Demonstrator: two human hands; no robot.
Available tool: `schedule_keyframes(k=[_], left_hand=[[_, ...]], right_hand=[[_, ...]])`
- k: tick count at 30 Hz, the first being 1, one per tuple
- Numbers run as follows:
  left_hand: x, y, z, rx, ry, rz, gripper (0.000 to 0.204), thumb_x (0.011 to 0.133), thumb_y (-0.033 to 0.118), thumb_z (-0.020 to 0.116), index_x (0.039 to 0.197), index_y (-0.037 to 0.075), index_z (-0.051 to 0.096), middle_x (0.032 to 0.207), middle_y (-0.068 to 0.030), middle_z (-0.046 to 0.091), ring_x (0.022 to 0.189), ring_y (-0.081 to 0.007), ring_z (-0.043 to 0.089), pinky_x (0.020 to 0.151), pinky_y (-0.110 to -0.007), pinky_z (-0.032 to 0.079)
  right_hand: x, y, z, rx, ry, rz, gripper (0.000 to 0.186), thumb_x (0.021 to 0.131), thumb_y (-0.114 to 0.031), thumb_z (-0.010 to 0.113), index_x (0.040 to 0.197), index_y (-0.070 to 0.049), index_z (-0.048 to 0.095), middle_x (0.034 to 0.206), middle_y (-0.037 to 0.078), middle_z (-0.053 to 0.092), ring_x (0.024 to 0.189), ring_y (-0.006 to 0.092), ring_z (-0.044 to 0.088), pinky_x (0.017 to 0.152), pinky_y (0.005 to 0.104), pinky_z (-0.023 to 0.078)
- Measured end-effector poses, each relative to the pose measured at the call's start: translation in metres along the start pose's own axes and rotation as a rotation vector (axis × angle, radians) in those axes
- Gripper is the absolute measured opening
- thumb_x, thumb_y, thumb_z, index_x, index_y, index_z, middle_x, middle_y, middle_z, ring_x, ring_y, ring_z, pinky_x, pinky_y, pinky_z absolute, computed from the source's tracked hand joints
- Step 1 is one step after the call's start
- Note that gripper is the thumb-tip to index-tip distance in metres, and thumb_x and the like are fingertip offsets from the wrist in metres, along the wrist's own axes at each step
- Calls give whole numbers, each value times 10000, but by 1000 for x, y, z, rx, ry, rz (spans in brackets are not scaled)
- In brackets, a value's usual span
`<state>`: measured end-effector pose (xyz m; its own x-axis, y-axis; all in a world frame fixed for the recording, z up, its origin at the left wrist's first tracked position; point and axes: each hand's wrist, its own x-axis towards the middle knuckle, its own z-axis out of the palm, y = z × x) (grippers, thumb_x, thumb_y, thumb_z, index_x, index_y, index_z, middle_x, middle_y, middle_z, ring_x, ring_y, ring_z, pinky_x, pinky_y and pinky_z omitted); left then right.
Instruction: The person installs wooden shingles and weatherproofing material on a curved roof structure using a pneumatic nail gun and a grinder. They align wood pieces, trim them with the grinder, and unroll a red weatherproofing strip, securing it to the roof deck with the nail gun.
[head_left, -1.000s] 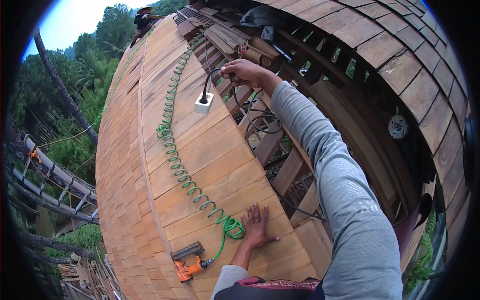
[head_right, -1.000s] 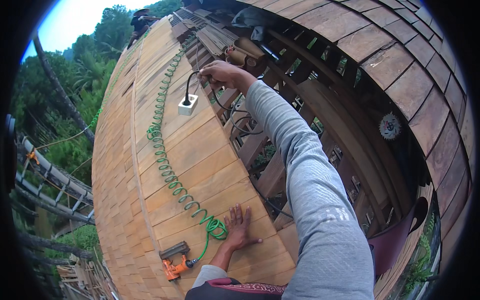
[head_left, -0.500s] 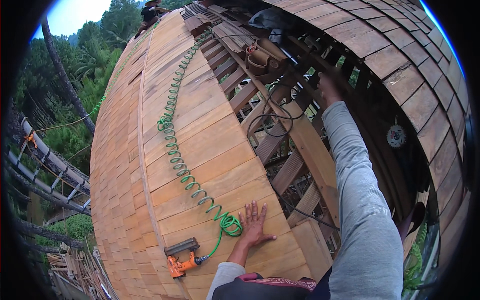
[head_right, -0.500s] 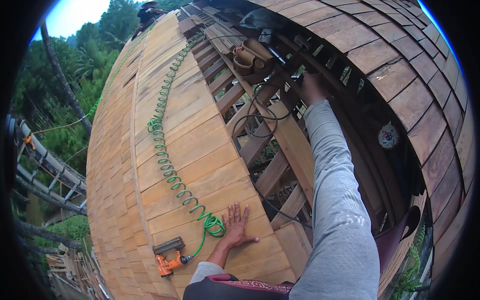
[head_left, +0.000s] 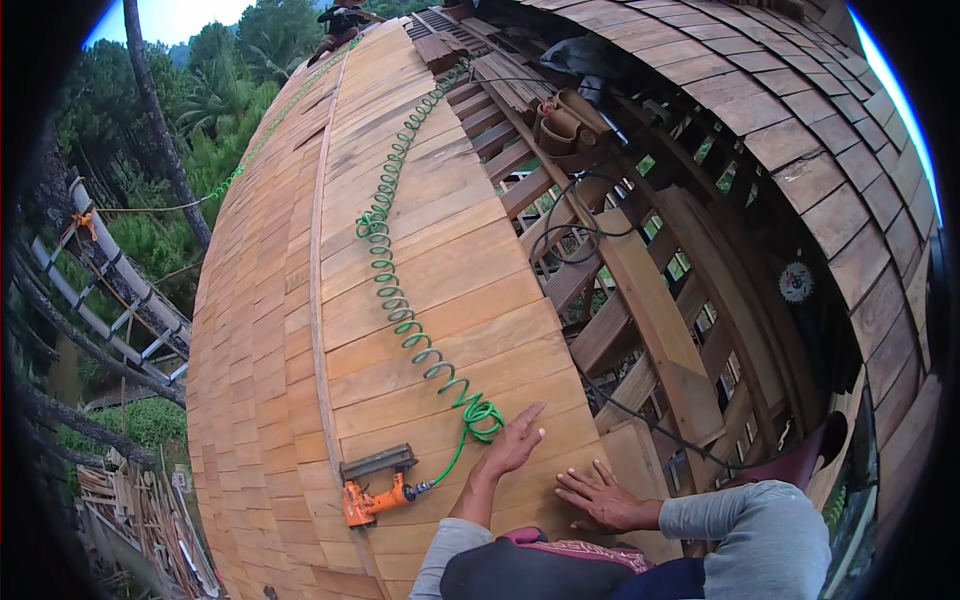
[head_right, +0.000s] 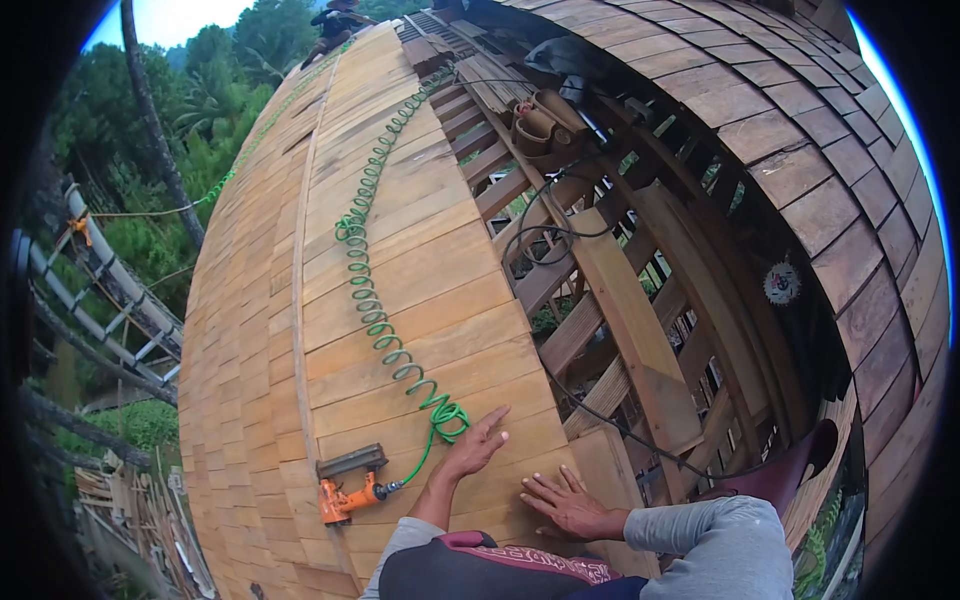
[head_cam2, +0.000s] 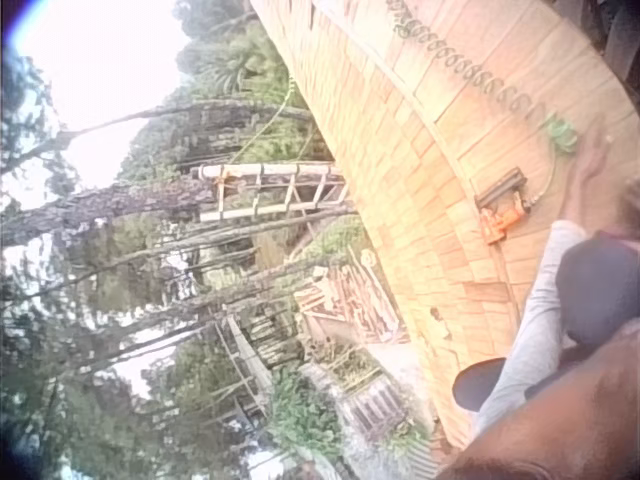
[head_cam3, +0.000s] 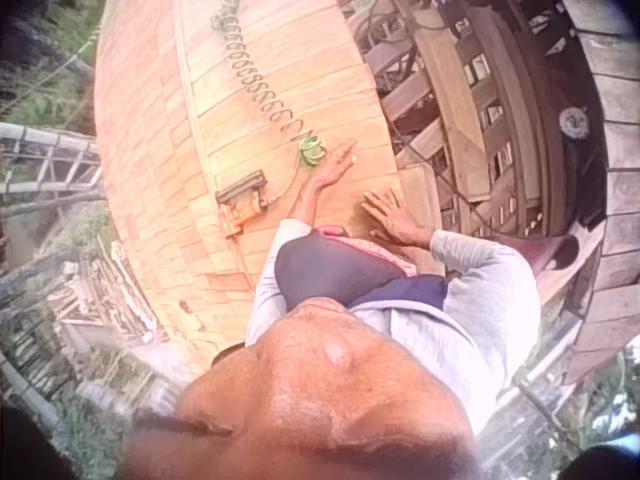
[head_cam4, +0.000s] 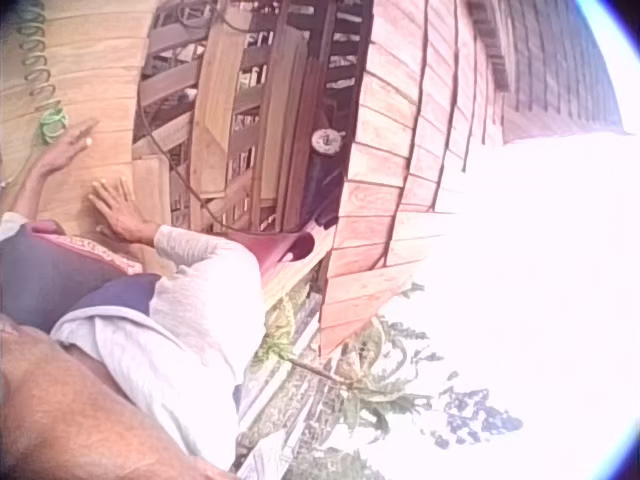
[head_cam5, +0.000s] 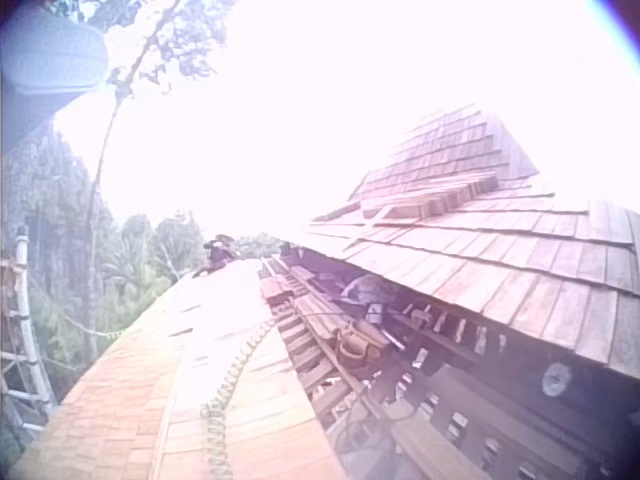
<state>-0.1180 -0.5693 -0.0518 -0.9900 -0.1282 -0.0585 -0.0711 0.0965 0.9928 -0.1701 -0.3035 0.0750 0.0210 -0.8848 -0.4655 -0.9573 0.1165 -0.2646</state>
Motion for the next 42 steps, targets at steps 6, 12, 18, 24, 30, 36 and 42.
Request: schedule_keyframes(k=[6, 12, 18, 24, 30, 36, 42], left_hand=[[-153, 35, 25, -874, 36, -106, 465, 1112, 322, 517, 1367, -47, 639, 1522, -213, 553, 1323, -245, 602, 1119, -368, 468], [-241, 9, -61, -829, 408, -202, 527, 1110, 403, 511, 900, -23, 739, 1384, -258, 645, 1137, -279, 703, 966, -394, 560], [-294, 93, -208, -733, 827, -160, 413, 1104, 413, 528, 887, 76, 629, 1261, -160, 702, 1090, -212, 671, 972, -384, 539], [-481, 100, -259, -705, 915, -521, 598, 1067, 502, 567, 1441, 37, 536, 1404, -113, 617, 1268, -255, 587, 1095, -423, 453], [-702, 264, -335, -182, 917, -1012, 573, 1097, 327, 529, 1568, 31, 395, 1489, -198, 544, 1289, -323, 562, 1005, -464, 522], [-795, 333, -226, -247, 1041, -1364, 567, 1097, 328, 526, 1574, 57, 385, 1491, -190, 538, 1292, -340, 557, 1044, -475, 502], [-819, 354, -30, -611, 797, -1624, 562, 1097, 329, 523, 1581, 84, 375, 1492, -181, 532, 1295, -358, 553, 1083, -486, 481]], right_hand=[[-36, -28, 56, -491, -206, 45, 725, 1080, -578, 328, 1679, -202, 170, 1767, 59, 111, 1626, 258, 123, 1245, 722, 54], [-17, -41, 53, -294, -156, 44, 864, 1007, -743, 335, 1680, -219, 198, 1769, 34, 107, 1626, 237, 113, 1254, 699, 10], [-34, -31, 37, -194, -166, 126, 922, 962, -674, 539, 1683, -218, 189, 1775, 17, 80, 1635, 232, 54, 1260, 689, -5], [-65, -97, -17, 272, -160, 444, 936, 930, -591, 657, 1653, -142, 268, 1751, 112, 174, 1626, 304, 123, 1255, 693, 29], [-346, -183, -180, -33, 847, 1188, 878, 900, -493, 750, 1577, -70, 384, 1696, 167, 276, 1580, 372, 236, 1237, 646, 167], [-642, -123, -238, 323, 1099, 2171, 1134, 872, -787, 631, 1626, -13, 286, 1697, 214, 261, 1561, 386, 261, 1237, 570, 259], [-634, -87, -181, 1168, 1643, 1514, 987, 982, -783, 444, 1598, -16, 369, 1599, 177, 455, 1423, 301, 489, 1201, 415, 379]])
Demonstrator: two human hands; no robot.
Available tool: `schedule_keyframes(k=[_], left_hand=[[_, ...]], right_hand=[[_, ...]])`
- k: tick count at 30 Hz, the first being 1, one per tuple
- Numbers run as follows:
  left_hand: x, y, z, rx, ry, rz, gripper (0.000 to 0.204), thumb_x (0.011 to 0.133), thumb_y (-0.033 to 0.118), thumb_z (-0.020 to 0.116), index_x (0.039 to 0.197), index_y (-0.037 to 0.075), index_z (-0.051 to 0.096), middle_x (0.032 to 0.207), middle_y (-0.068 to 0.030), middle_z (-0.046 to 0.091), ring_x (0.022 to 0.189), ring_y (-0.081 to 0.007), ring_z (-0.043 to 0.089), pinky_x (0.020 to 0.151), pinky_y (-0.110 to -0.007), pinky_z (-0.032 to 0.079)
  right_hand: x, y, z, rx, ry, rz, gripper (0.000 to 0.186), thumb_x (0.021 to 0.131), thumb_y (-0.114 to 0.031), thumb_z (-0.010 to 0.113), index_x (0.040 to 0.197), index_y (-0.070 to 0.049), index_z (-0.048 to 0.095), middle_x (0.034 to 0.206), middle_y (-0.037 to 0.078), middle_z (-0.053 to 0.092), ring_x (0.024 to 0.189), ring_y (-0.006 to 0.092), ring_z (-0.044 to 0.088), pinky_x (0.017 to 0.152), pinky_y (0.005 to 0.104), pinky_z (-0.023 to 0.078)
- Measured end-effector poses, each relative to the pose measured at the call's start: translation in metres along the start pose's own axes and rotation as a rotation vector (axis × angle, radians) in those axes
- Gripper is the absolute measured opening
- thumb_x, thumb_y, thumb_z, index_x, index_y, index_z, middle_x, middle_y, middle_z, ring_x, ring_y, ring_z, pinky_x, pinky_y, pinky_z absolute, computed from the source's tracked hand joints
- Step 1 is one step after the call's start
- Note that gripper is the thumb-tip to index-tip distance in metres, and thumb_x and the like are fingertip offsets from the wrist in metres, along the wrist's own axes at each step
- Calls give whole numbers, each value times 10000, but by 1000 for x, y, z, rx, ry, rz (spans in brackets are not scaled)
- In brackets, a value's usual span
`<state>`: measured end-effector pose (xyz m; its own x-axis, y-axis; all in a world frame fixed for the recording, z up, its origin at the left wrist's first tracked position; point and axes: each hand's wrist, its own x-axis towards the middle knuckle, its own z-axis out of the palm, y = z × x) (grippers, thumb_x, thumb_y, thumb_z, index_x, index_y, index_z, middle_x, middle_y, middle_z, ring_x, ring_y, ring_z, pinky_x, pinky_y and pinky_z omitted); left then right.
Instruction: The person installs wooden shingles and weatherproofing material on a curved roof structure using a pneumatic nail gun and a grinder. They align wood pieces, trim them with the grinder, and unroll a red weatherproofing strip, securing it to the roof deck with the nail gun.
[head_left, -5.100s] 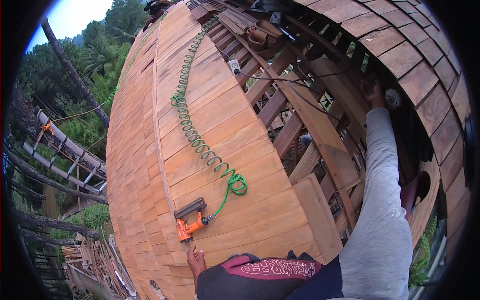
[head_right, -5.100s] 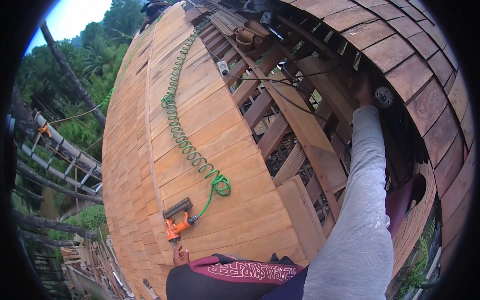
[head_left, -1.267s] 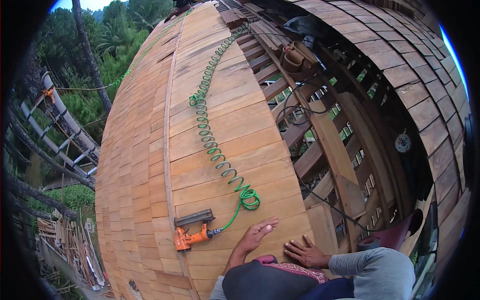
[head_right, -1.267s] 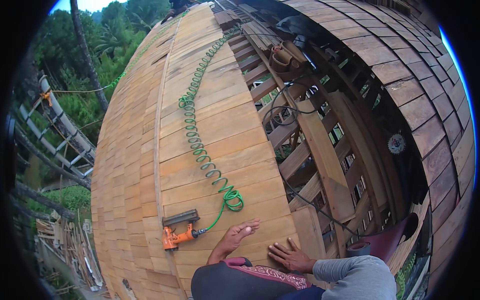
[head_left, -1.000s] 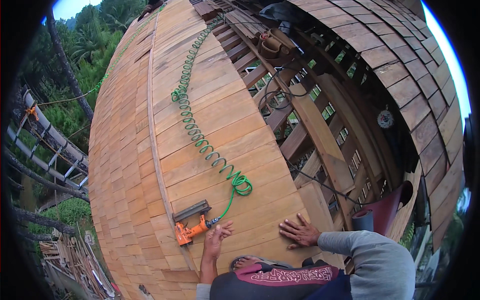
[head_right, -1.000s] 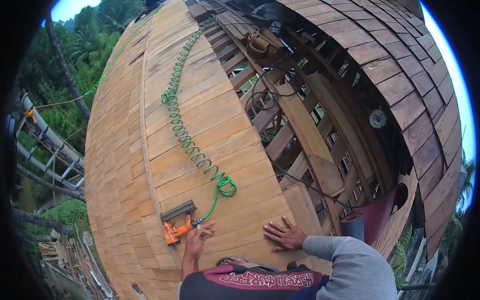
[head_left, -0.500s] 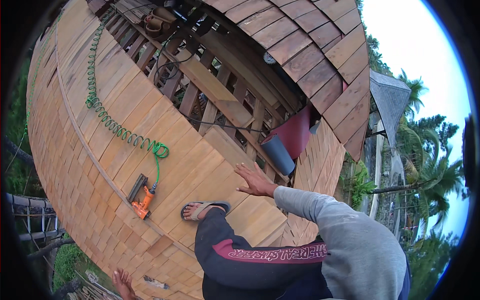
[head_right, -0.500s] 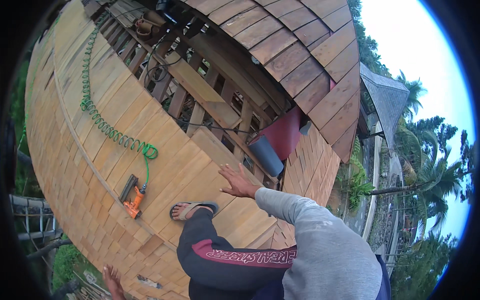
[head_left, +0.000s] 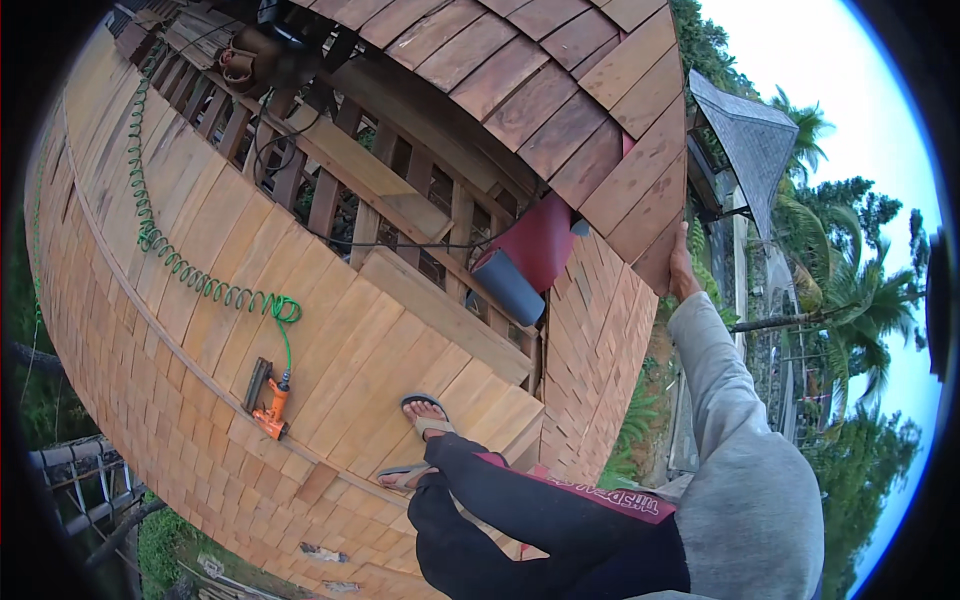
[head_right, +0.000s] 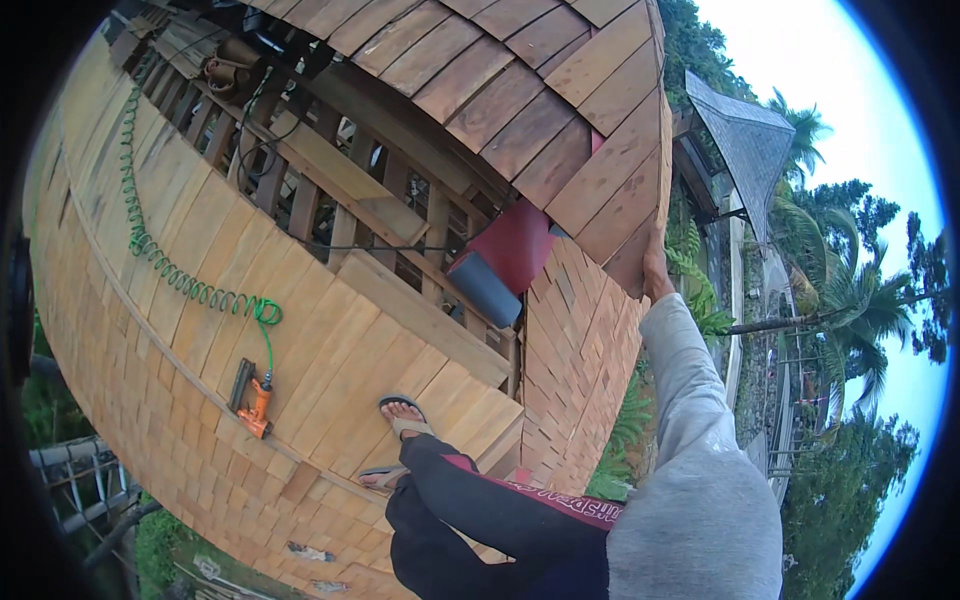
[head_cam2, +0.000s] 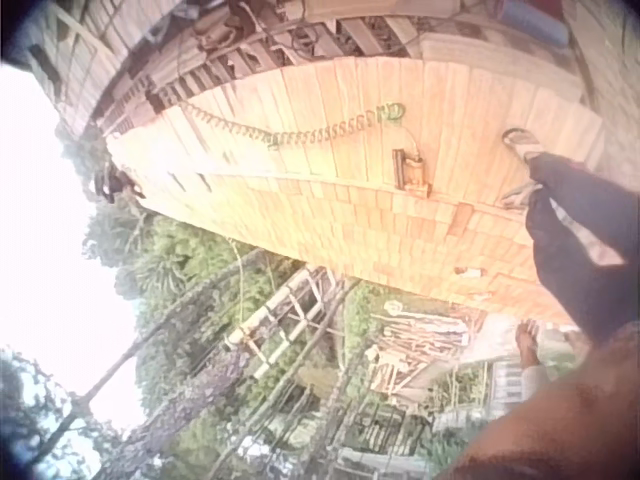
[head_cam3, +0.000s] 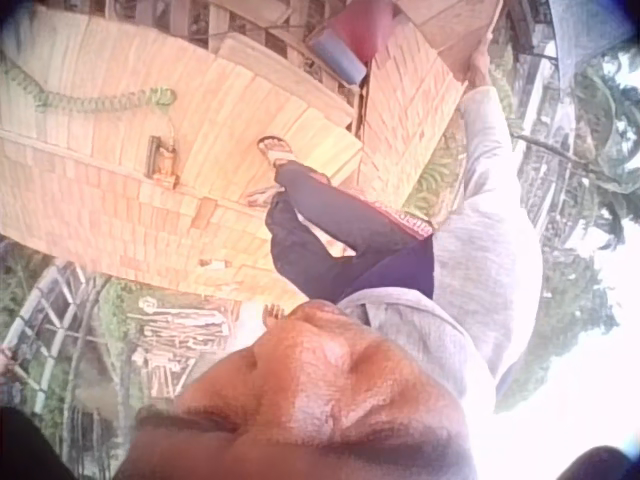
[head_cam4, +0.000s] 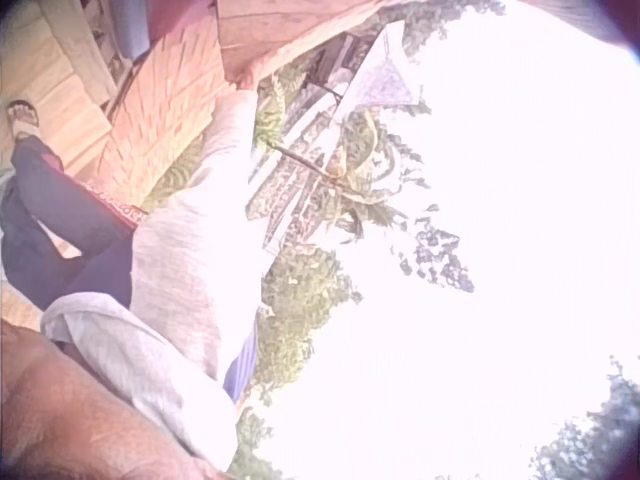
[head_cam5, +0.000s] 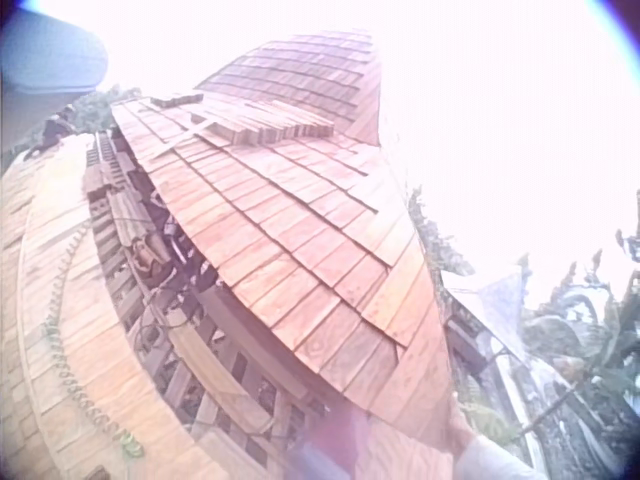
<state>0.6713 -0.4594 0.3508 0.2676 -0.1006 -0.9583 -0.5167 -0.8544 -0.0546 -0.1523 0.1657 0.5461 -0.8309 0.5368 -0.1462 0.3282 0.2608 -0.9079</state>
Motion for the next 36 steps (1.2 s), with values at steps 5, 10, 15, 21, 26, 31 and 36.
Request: schedule_keyframes(k=[5, 10, 15, 21, 26, 31, 36], left_hand=[[-32, 15, 137, 181, -448, 207, 648, 1026, 477, 638, 1524, 103, 458, 1438, -156, 580, 1300, -313, 554, 1105, -492, 438], [-65, 54, 279, 735, -200, 831, 514, 1009, 323, 716, 1331, -59, 598, 1274, -159, 667, 1154, -242, 644, 1043, -356, 490], [-64, 108, 502, 659, -598, 744, 476, 1005, 232, 722, 1364, -50, 588, 1310, -146, 660, 1212, -212, 631, 1035, -335, 485], [-101, 169, 820, 871, -753, 1340, 736, 871, 331, 832, 1435, -47, 548, 1399, -253, 594, 1268, -370, 597, 1081, -444, 467], [-131, 178, 902, 1138, -342, 1606, 780, 715, 333, 931, 1322, -20, 590, 1263, -239, 632, 1217, -428, 577, 1061, -482, 460], [-132, 171, 909, 1010, -470, 1742, 830, 658, 411, 938, 1363, 113, 617, 1219, -170, 658, 1175, -389, 594, 1078, -481, 429], [-124, 174, 941, 1151, -545, 1463, 824, 688, 502, 911, 1365, 128, 625, 1246, -128, 727, 1194, -323, 665, 1071, -446, 468]], right_hand=[[-18, 4, 34, -91, -10, -91, 948, 999, -759, 444, 1557, 8, 432, 1497, 164, 570, 1289, 275, 618, 1096, 394, 507], [-23, 30, -8, -60, -6, -98, 861, 1043, -684, 436, 1542, 17, 431, 1459, 180, 593, 1223, 284, 664, 1051, 395, 545], [-22, 25, -7, -163, 39, -158, 728, 1107, -560, 416, 1539, 26, 425, 1487, 135, 562, 1313, 228, 572, 1115, 342, 452], [-30, 8, 19, -203, 65, -191, 650, 1123, -537, 404, 1466, 9, 488, 1420, 98, 570, 1264, 171, 549, 1100, 322, 427], [-39, 22, 13, -289, 149, -147, 774, 1095, -596, 424, 1535, 41, 412, 1459, 166, 536, 1333, 234, 509, 1150, 351, 376], [-44, 20, 9, -544, 284, -150, 781, 1100, -623, 376, 1439, 68, 503, 1365, 171, 591, 1256, 242, 543, 1112, 363, 405], [-42, 27, 4, -531, 393, -157, 751, 1115, -584, 374, 1419, 89, 510, 1406, 184, 562, 1263, 255, 533, 1132, 376, 387]])
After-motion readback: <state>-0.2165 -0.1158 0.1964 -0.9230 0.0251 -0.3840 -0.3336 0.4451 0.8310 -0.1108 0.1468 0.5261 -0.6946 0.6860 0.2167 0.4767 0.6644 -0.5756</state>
